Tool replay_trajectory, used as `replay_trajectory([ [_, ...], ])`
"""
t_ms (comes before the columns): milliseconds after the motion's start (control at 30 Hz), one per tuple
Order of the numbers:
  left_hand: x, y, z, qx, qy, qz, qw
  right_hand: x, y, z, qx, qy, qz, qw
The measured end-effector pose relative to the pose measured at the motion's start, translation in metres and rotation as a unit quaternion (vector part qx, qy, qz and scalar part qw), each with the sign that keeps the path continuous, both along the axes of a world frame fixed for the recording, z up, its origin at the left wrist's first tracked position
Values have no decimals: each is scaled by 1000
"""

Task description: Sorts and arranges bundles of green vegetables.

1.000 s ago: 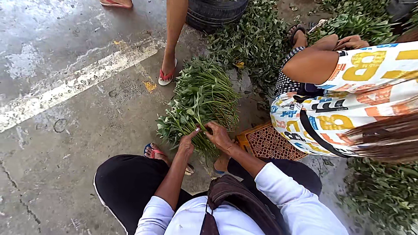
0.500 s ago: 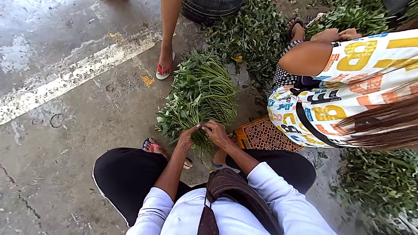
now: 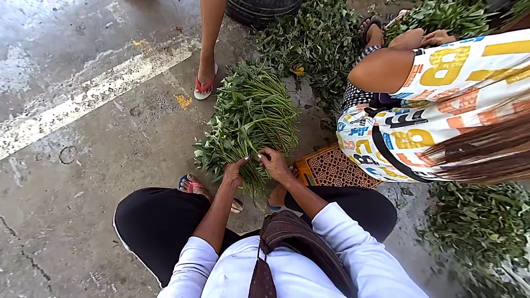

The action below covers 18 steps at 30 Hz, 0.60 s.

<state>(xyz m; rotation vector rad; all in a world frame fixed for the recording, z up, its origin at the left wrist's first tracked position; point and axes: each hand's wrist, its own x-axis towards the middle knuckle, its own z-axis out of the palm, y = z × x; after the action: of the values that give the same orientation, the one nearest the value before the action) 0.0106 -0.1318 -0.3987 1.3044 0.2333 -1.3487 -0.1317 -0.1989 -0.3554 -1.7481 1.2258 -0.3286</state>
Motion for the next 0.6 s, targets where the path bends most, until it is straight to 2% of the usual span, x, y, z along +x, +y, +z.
replay_trajectory([
  [67,-2,0,1,0,-3,-10,1000,3,5,-12,53,30,31,998],
  [167,-2,1,0,5,-17,-21,1000,3,5,-22,68,22,34,997],
  [300,0,1,2,37,-39,-38,998,-5,-8,-21,118,-56,-65,989],
  [400,-4,4,2,63,-62,-84,993,-5,-14,-18,114,-71,-130,982],
  [600,-17,12,-5,52,-100,-140,984,5,0,-27,58,-1,-27,998],
])
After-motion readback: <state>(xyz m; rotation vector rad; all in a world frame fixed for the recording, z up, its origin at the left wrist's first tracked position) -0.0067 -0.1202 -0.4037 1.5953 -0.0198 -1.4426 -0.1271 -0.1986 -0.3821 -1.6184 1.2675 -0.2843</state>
